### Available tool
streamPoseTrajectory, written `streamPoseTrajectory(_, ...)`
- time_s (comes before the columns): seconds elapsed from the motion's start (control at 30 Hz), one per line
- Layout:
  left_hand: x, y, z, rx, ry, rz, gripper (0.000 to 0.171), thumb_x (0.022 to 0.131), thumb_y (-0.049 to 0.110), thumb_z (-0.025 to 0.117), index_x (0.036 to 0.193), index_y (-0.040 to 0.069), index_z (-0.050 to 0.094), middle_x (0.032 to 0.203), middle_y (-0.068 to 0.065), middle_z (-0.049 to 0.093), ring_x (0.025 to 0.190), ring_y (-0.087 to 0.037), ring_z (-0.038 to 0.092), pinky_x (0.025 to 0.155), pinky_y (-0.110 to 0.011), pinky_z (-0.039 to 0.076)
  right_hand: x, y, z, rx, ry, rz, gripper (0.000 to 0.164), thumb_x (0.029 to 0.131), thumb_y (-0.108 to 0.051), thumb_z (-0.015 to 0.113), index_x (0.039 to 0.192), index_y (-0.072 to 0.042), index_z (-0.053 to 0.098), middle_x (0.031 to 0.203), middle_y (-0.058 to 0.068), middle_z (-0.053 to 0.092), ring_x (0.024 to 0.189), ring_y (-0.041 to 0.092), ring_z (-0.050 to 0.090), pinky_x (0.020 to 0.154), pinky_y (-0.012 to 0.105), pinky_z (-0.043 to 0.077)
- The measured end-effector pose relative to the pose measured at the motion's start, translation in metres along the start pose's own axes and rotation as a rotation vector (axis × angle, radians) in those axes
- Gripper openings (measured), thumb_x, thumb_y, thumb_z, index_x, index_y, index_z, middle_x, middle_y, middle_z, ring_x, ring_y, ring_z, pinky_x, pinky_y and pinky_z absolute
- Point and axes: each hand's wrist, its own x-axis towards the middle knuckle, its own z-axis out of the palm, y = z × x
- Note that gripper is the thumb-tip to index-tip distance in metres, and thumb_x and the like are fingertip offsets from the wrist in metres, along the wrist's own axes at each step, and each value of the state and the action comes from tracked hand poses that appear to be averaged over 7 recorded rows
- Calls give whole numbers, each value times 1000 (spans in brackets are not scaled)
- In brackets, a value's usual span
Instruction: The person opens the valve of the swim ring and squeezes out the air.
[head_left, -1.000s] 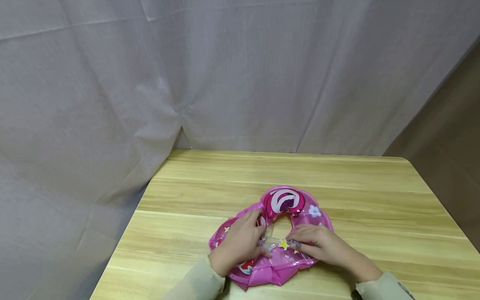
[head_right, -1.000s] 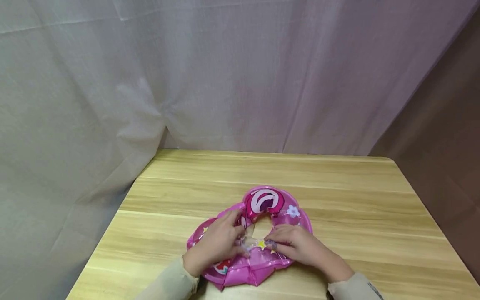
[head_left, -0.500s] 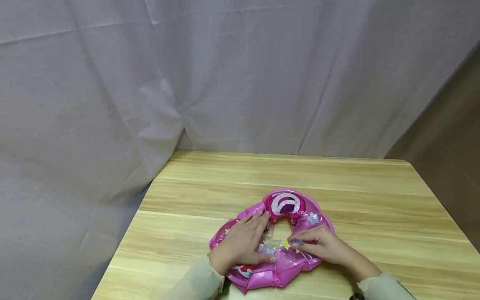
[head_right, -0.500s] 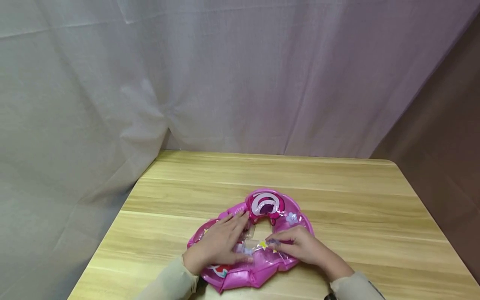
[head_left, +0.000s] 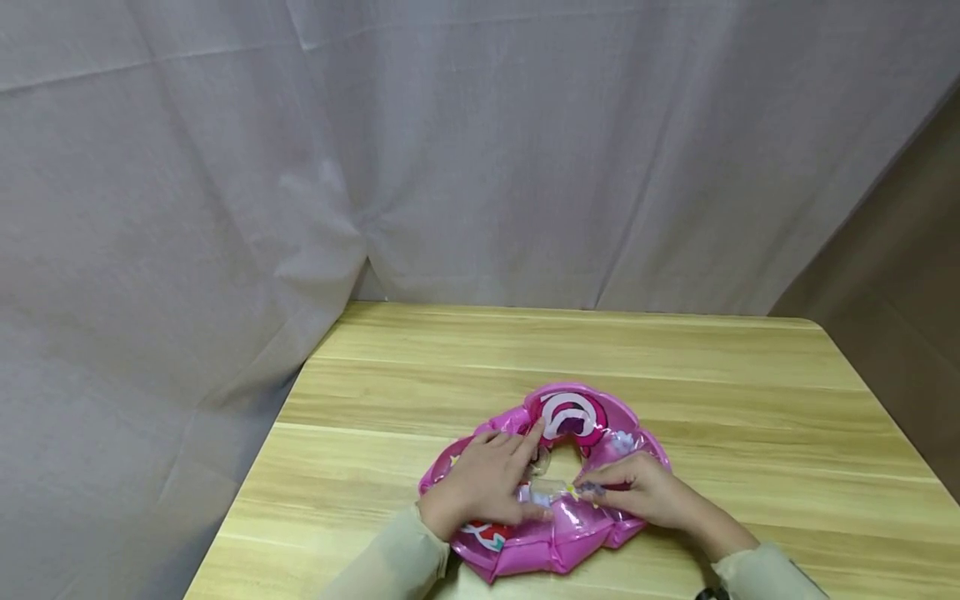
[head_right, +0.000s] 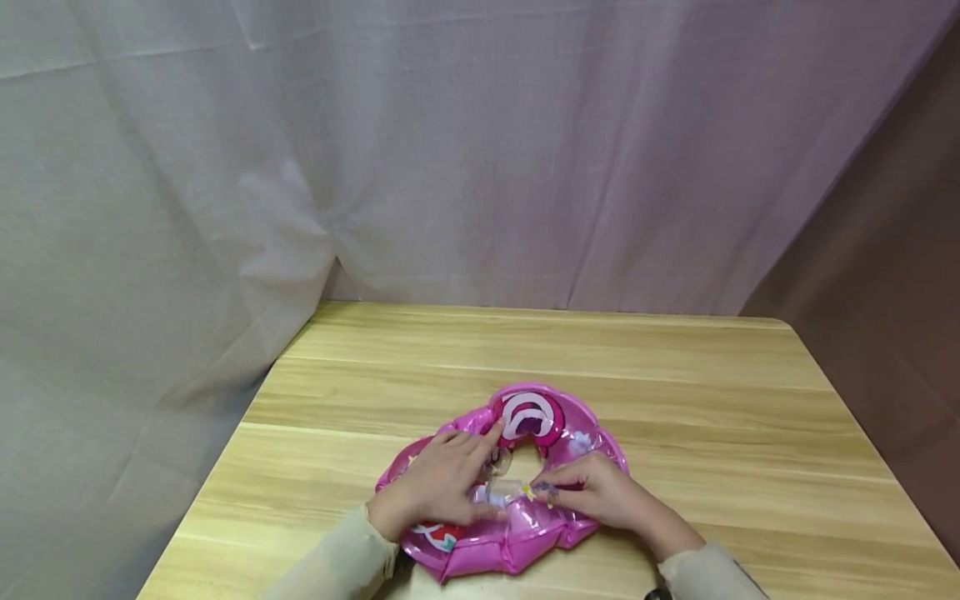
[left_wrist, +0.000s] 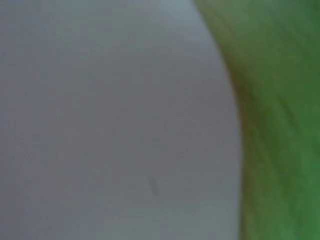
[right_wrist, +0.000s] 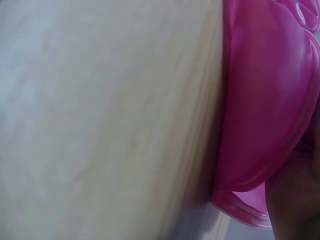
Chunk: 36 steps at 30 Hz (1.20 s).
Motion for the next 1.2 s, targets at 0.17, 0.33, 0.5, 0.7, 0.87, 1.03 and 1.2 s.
streamPoseTrajectory(0.17,3,0,2,2,84,18,107,81,89,39,163,24,11,165,-8,23,150,-29,25,118,-55,25,0,0,1,-10,-1,-11,22,90,-4,74,112,-5,77,106,5,77,94,15,73,79,24,58)
streamPoseTrajectory(0.33,4,2,2,86,66,72,129,69,98,38,163,16,3,169,-6,-1,154,-27,9,122,-52,17,-1,0,3,13,-5,-6,22,89,-2,74,112,-4,77,104,6,77,92,15,73,76,24,58)
streamPoseTrajectory(0.5,5,5,-2,81,-8,61,131,68,98,41,163,18,0,169,-3,3,153,-20,14,123,-46,15,-1,0,2,22,-9,-9,23,89,-1,73,111,-4,77,105,7,76,94,16,73,79,24,58)
streamPoseTrajectory(0.7,9,7,-4,64,-52,37,118,70,98,38,162,28,14,167,6,13,152,-17,19,122,-47,15,-1,-3,-2,45,12,-28,24,89,2,72,111,-3,77,105,8,76,95,16,73,81,23,57)
streamPoseTrajectory(0.87,10,8,-1,39,-81,16,113,71,98,37,161,32,21,165,10,20,151,-14,21,122,-47,15,-1,-7,0,47,11,-56,25,90,2,71,113,-3,76,106,8,76,95,18,73,84,23,56)
streamPoseTrajectory(1.03,12,9,-4,41,-103,4,110,72,96,40,160,34,23,165,11,22,152,-13,20,123,-47,14,0,-6,-1,16,-5,-58,23,91,-2,72,113,-4,77,106,7,76,93,15,73,81,22,57)
streamPoseTrajectory(1.2,13,11,-8,56,-120,-8,108,72,96,42,159,34,27,164,13,23,151,-12,21,123,-46,14,0,-3,-2,39,-21,-20,22,89,1,72,110,-1,77,104,10,76,92,14,73,78,24,58)
